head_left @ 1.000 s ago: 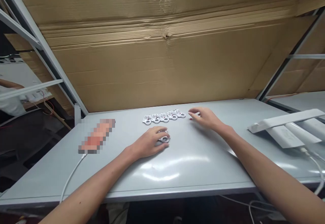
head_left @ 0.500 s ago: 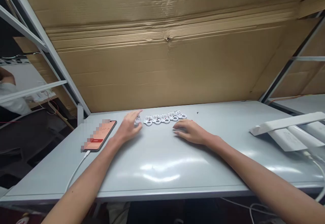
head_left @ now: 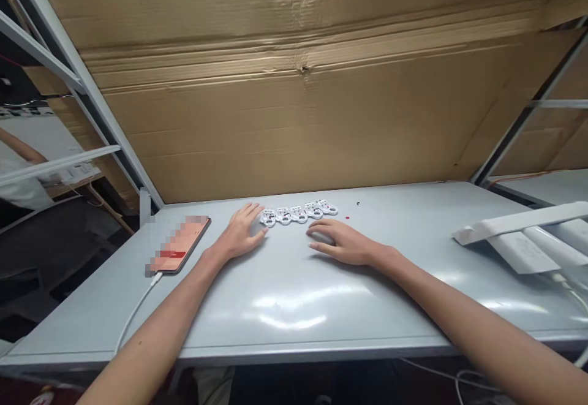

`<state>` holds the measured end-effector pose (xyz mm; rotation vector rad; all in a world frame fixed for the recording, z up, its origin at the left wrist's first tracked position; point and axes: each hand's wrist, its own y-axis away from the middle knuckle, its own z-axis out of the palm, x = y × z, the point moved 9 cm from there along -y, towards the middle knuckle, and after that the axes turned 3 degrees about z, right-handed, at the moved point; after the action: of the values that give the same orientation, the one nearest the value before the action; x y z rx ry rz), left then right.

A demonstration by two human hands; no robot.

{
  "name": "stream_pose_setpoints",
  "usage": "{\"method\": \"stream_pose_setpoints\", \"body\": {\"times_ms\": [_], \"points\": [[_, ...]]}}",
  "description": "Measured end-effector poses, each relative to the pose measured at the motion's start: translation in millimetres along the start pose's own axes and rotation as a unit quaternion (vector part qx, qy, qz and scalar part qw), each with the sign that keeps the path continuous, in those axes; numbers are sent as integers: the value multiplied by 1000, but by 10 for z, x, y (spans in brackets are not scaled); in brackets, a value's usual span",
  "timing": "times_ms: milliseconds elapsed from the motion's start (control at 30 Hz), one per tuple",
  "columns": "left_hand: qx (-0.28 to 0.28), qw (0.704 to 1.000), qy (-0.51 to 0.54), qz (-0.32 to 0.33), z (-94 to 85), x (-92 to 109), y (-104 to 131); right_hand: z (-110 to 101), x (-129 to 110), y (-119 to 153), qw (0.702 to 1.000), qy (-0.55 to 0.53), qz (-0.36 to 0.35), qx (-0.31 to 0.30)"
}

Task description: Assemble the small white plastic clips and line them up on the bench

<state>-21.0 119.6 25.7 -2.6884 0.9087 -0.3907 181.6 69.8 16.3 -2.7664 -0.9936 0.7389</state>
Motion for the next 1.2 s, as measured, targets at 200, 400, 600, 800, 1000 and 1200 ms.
{"method": "stream_pose_setpoints", "body": {"times_ms": [200,400,600,800,1000,1200], "points": [[-98,993,-48,44,167,242,10,-4,-8,-11,1000,2,-9,8],[-124,989,-55,50,60,303,121,-13,24,1,1000,-6,-3,6],[-65,993,-59,74,-108,442,114,3,76,3,1000,-8,-1,-2],[-33,999,-37,11,95,210,16,-1,81,-12,1000,10,-6,4],[-18,999,-25,37,48,383,28,8,52,-9,1000,18,-9,8],[13,997,-25,65,-87,744,42,-25,79,-19,999,14,-7,35]]}}
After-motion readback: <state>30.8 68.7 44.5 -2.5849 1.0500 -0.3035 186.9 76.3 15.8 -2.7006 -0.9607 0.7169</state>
